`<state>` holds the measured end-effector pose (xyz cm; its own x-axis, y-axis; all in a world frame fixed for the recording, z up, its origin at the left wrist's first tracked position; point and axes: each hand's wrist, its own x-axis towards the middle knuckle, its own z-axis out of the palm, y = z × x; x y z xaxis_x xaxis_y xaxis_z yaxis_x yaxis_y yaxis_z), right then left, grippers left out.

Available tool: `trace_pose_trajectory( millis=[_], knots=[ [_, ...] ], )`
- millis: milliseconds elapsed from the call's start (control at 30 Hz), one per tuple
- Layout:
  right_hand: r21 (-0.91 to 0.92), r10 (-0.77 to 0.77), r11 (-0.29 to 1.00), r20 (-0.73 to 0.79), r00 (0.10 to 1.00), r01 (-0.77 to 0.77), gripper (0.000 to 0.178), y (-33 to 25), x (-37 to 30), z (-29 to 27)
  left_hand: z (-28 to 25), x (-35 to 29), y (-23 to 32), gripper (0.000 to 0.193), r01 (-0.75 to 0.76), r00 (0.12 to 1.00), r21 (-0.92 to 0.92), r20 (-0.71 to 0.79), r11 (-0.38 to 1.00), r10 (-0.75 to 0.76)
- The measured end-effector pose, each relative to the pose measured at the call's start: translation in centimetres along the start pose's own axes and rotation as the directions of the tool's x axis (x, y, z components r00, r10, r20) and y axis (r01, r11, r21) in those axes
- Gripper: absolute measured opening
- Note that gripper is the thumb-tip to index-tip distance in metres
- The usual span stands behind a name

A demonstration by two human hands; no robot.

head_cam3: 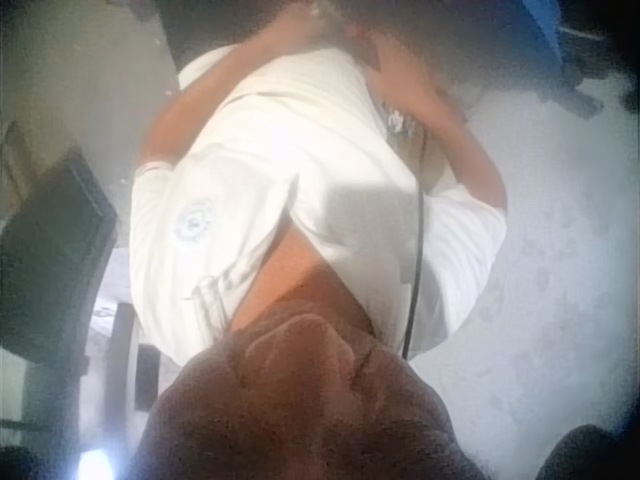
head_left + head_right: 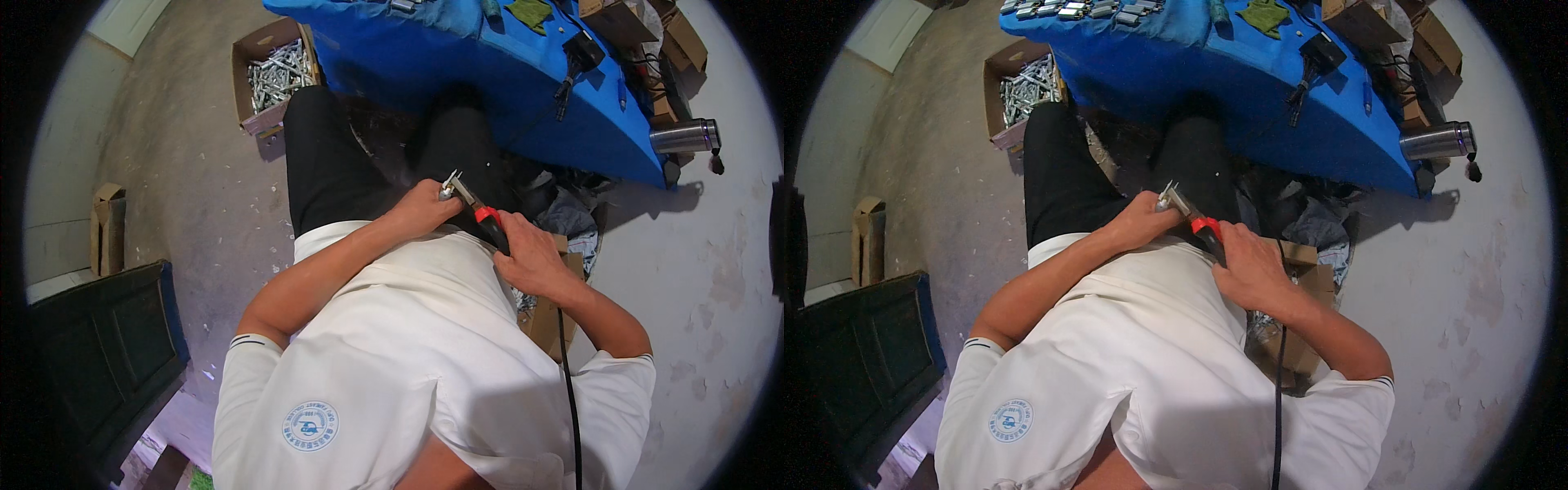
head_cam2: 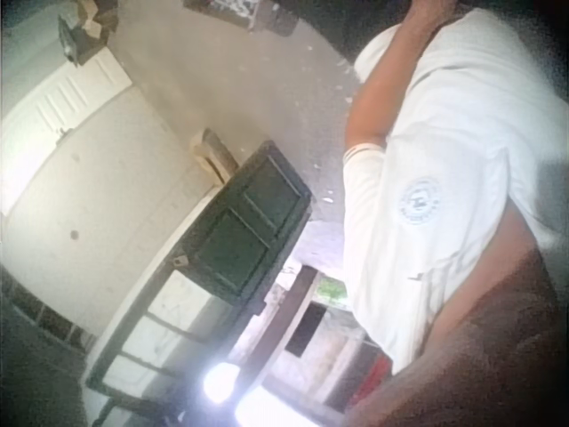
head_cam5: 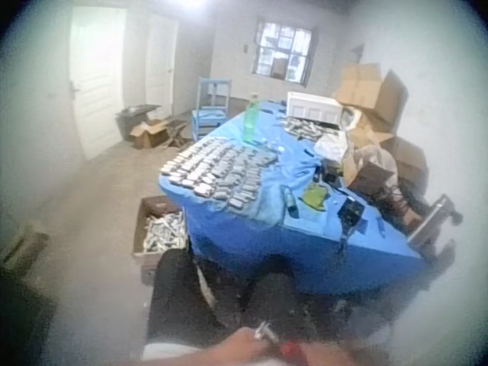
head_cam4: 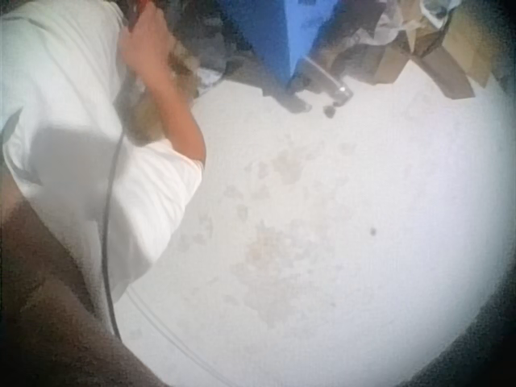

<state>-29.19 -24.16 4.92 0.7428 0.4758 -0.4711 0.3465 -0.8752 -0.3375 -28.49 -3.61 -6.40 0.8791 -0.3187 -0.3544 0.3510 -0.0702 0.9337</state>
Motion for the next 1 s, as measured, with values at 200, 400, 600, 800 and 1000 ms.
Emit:
trace_pose_trajectory(
  millis=[200, 400, 600, 800, 1000],
  knots=[
    [-0.015, 0.014, 1.000, 0.023, 1.000, -0.014, 0.043, -1.1, 0.4, -0.4, 0.2, 0.5, -1.4, 0.030, -0.032, 0.997, 0.044, -0.064, 0.999, 0.035],
    [0.231, 0.013, 0.972, 0.116, 0.993, -0.040, 0.034, 0.0, 1.3, 0.0, -0.5, -0.1, -0.1, 0.022, 0.001, 1.000, -0.051, 0.031, 0.999, 0.001],
    [0.712, -0.094, 0.674, 0.343, 0.934, -0.194, 0.034, 1.4, 1.8, -0.4, -1.2, -1.2, 1.2, 0.018, 0.026, 0.990, -0.166, 0.143, 0.986, -0.002],
    [0.856, -0.177, 0.379, 0.440, 0.880, -0.351, 0.041, 0.9, 0.7, -1.7, -1.1, -2.0, 1.9, 0.018, -0.015, 0.985, -0.087, 0.168, 0.996, 0.030],
    [0.885, -0.287, 0.128, 0.465, 0.837, -0.448, 0.047, 2.2, 0.3, -0.8, -1.3, -2.7, 2.9, 0.019, -0.021, 0.975, -0.104, 0.218, 0.994, 0.043]
  ],
)
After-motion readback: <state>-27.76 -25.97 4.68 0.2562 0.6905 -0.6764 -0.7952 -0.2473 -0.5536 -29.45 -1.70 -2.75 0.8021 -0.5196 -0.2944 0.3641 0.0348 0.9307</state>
